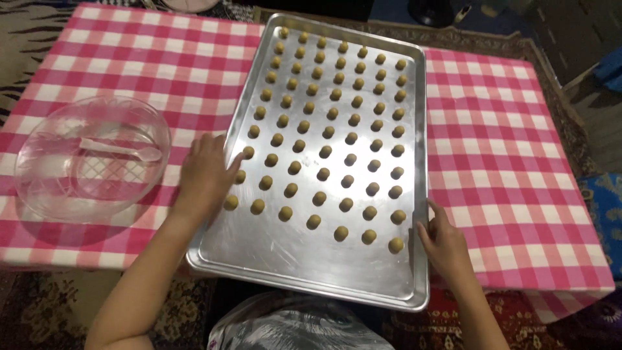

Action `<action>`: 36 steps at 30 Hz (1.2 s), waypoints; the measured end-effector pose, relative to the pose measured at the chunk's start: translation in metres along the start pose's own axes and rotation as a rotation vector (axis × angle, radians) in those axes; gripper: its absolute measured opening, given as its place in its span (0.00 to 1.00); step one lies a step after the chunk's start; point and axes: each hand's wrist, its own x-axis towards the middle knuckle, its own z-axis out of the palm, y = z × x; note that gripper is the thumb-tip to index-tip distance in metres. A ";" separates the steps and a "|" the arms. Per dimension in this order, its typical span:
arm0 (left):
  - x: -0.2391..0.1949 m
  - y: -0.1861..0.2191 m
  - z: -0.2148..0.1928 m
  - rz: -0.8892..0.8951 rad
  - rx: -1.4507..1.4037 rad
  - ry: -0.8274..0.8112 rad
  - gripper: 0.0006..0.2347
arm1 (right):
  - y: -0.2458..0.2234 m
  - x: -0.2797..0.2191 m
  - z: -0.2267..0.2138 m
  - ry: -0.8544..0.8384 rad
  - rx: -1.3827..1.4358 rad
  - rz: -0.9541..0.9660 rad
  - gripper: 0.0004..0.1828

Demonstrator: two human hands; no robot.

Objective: Rolling pieces of dough into small balls and arranging them in organized rows on a large baking tray.

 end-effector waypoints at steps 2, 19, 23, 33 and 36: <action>0.000 -0.043 0.039 -0.248 0.103 -0.213 0.28 | 0.013 0.004 0.010 0.024 0.020 -0.033 0.34; -0.018 -0.005 0.012 -0.639 -0.464 -0.346 0.19 | 0.036 0.062 -0.012 -0.019 0.187 -0.089 0.24; -0.018 -0.005 0.017 -0.620 -0.422 -0.347 0.19 | 0.048 0.071 -0.008 -0.066 0.178 -0.109 0.25; -0.001 0.011 0.013 -0.169 0.072 0.047 0.25 | -0.051 0.060 -0.074 -0.313 -0.369 0.178 0.50; 0.014 0.055 -0.008 -0.034 -0.295 -0.016 0.16 | -0.060 0.054 -0.056 -0.034 -0.314 -0.051 0.39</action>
